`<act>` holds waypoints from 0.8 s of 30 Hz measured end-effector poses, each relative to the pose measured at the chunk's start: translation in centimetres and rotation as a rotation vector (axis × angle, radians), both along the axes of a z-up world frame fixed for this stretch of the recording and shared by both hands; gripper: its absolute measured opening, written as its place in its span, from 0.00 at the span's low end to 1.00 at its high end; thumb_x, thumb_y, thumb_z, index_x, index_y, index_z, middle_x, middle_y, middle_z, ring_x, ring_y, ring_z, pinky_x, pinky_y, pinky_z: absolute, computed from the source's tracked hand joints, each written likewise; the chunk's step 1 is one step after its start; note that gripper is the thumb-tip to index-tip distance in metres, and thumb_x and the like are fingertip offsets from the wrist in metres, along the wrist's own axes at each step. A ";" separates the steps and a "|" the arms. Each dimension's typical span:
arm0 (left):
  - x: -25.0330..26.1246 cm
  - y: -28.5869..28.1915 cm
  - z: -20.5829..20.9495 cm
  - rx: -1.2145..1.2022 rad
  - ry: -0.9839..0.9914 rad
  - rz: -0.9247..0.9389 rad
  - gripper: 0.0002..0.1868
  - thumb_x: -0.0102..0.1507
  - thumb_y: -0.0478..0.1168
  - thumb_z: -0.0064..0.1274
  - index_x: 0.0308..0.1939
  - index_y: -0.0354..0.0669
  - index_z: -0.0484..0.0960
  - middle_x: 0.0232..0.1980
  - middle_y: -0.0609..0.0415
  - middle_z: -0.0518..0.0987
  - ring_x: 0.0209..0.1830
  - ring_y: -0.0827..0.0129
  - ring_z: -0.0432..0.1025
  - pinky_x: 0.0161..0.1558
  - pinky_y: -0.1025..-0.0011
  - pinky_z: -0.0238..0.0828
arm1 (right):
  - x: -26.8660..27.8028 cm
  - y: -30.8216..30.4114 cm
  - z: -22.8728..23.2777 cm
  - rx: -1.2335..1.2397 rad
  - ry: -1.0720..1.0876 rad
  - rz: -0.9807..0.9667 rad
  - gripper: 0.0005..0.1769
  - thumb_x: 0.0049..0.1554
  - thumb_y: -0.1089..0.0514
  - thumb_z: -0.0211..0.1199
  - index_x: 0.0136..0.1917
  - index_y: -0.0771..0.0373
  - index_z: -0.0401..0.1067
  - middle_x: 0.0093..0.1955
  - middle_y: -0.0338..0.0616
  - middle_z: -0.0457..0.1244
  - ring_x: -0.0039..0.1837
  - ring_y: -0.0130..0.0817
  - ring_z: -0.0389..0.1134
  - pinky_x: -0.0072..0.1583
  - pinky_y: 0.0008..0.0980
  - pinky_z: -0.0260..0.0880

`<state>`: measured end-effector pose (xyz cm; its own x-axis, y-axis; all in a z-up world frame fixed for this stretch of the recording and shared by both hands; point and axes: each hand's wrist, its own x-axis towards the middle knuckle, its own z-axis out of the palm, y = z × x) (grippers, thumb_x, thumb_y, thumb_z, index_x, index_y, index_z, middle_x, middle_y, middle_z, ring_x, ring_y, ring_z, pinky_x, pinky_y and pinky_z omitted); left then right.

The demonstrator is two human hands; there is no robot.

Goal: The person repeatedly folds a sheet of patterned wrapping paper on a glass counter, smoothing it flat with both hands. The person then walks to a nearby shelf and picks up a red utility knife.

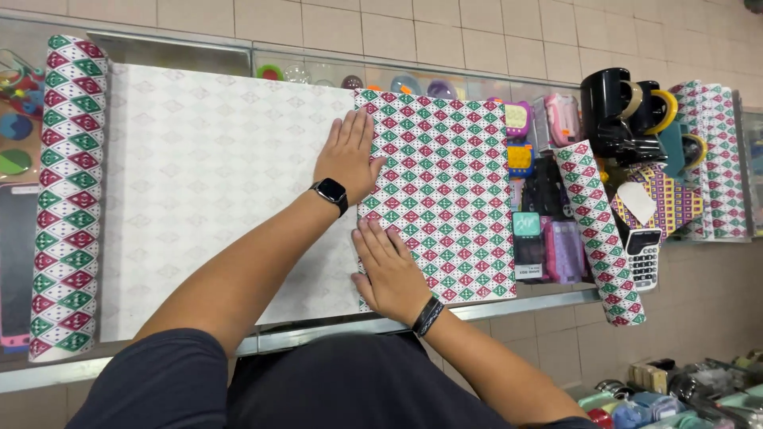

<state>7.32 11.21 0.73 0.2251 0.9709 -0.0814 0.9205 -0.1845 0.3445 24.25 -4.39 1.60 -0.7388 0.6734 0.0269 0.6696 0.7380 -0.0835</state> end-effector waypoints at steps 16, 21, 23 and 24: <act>1.8 2.9 -1.2 0.226 0.046 -0.439 0.52 0.66 0.79 0.30 0.81 0.47 0.54 0.84 0.52 0.52 0.85 0.58 0.42 0.82 0.52 0.25 | 3.2 1.6 3.7 -0.311 0.090 -0.518 0.51 0.65 0.27 0.28 0.83 0.69 0.41 0.85 0.65 0.38 0.86 0.56 0.36 0.79 0.56 0.35; 1.8 3.2 0.7 0.186 0.151 -0.771 0.37 0.70 0.71 0.26 0.80 0.64 0.56 0.83 0.69 0.55 0.84 0.68 0.44 0.82 0.56 0.31 | 9.3 4.5 3.1 -0.217 0.070 -0.865 0.60 0.61 0.20 0.41 0.84 0.70 0.36 0.86 0.66 0.34 0.86 0.57 0.32 0.80 0.55 0.30; 2.3 3.1 0.4 0.259 0.057 -0.701 0.28 0.69 0.63 0.34 0.70 0.63 0.66 0.77 0.69 0.65 0.80 0.70 0.53 0.80 0.57 0.39 | 10.1 4.9 3.6 -0.220 0.088 -0.915 0.62 0.60 0.18 0.43 0.84 0.70 0.36 0.86 0.65 0.34 0.87 0.57 0.32 0.80 0.54 0.30; 2.5 3.0 0.3 0.328 -0.036 -0.621 0.19 0.68 0.56 0.41 0.60 0.62 0.77 0.70 0.70 0.75 0.76 0.71 0.62 0.78 0.58 0.47 | 10.5 5.0 3.8 -0.225 0.104 -0.957 0.64 0.58 0.17 0.45 0.84 0.70 0.36 0.86 0.65 0.34 0.87 0.56 0.32 0.80 0.53 0.30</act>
<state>9.85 14.21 1.01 0.7427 0.6354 0.2114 0.6004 -0.7717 0.2100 34.77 0.61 5.45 0.1186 0.9829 -0.1405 0.9569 -0.1509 -0.2480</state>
